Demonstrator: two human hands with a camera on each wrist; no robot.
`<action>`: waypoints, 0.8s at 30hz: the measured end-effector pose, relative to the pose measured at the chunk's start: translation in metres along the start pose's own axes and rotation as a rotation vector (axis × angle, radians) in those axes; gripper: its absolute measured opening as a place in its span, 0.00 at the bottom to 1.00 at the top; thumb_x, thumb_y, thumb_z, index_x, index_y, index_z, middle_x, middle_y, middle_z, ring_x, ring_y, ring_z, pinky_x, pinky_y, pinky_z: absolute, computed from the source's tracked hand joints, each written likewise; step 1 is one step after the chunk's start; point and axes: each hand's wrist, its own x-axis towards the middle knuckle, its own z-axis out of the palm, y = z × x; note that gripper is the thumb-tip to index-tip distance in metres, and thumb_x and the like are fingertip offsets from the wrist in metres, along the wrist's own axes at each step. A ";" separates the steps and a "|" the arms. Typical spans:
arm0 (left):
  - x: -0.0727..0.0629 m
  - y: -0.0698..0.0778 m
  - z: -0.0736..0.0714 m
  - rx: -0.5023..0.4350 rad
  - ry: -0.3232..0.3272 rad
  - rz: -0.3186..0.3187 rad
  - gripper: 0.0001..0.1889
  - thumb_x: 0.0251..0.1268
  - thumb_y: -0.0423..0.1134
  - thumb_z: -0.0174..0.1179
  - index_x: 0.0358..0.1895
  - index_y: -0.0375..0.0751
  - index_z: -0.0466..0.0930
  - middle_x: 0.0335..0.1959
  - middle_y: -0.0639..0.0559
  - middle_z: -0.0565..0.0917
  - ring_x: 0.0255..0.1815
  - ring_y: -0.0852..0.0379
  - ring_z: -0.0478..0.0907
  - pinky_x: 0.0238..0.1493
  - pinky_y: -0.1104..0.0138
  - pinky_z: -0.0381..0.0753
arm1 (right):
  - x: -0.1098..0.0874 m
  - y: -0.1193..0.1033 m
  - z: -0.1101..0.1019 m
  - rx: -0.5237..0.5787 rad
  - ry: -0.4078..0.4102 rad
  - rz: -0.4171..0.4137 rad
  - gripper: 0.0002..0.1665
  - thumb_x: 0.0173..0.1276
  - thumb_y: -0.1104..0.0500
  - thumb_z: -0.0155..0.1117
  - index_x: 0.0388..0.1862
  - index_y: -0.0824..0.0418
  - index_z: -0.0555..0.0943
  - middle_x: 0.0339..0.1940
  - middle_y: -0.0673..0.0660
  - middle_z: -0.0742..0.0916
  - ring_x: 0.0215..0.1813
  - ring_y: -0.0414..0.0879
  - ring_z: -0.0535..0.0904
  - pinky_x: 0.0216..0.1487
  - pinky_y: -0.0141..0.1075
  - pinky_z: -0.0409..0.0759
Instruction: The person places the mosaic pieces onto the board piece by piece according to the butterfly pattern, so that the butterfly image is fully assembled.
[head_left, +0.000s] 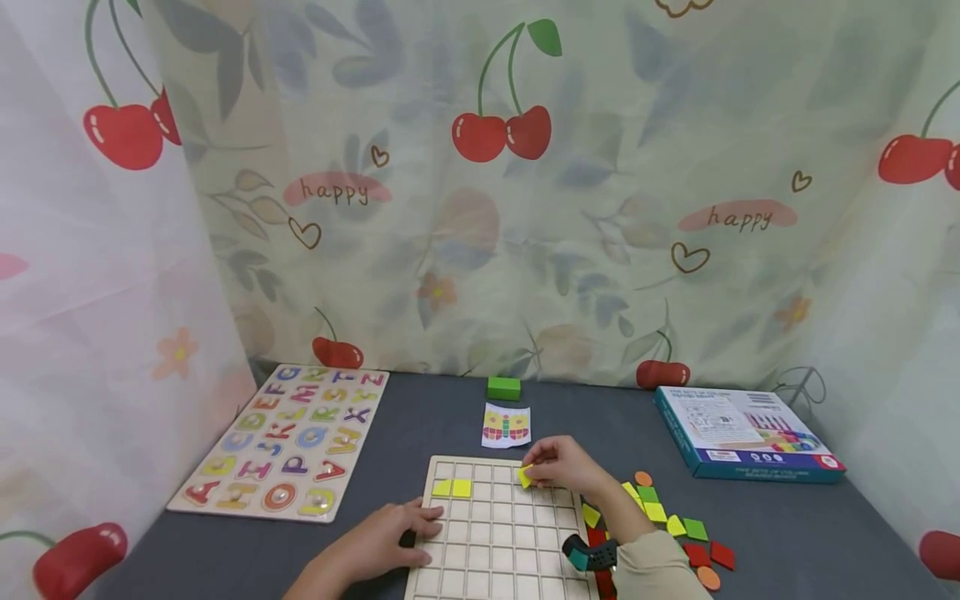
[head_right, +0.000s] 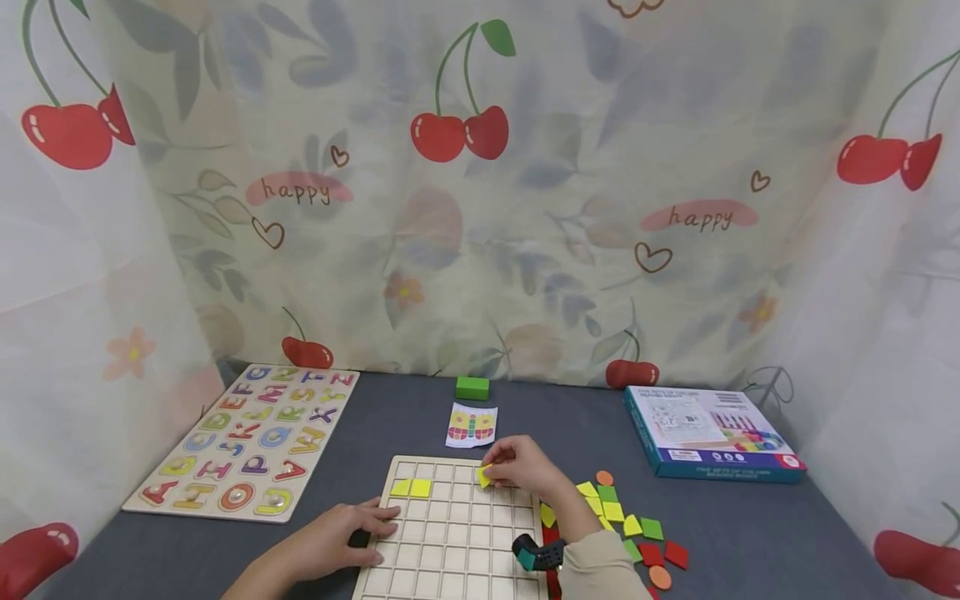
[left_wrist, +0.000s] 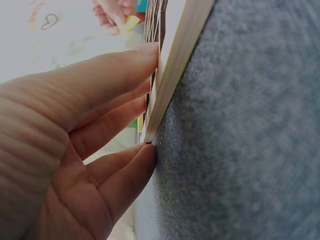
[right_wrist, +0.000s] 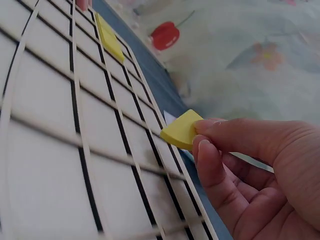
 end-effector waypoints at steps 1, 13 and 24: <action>0.000 0.000 0.000 0.001 -0.001 -0.001 0.23 0.55 0.44 0.65 0.55 0.41 0.79 0.63 0.49 0.74 0.69 0.37 0.60 0.63 0.41 0.61 | 0.003 -0.001 0.003 -0.015 -0.011 -0.008 0.11 0.61 0.63 0.64 0.37 0.72 0.80 0.29 0.55 0.84 0.28 0.41 0.78 0.32 0.33 0.81; 0.001 0.000 0.000 0.028 -0.002 -0.021 0.23 0.55 0.45 0.65 0.55 0.43 0.79 0.63 0.51 0.74 0.69 0.39 0.61 0.63 0.42 0.63 | 0.028 -0.029 0.045 -0.203 -0.110 -0.080 0.05 0.61 0.65 0.63 0.32 0.67 0.84 0.25 0.57 0.85 0.24 0.40 0.74 0.27 0.29 0.75; 0.002 0.000 0.001 0.033 0.011 -0.008 0.23 0.55 0.44 0.65 0.55 0.42 0.79 0.63 0.51 0.74 0.69 0.39 0.61 0.64 0.43 0.63 | 0.038 -0.021 0.059 -0.214 -0.072 -0.067 0.04 0.58 0.68 0.65 0.33 0.68 0.82 0.25 0.51 0.82 0.26 0.38 0.73 0.25 0.27 0.74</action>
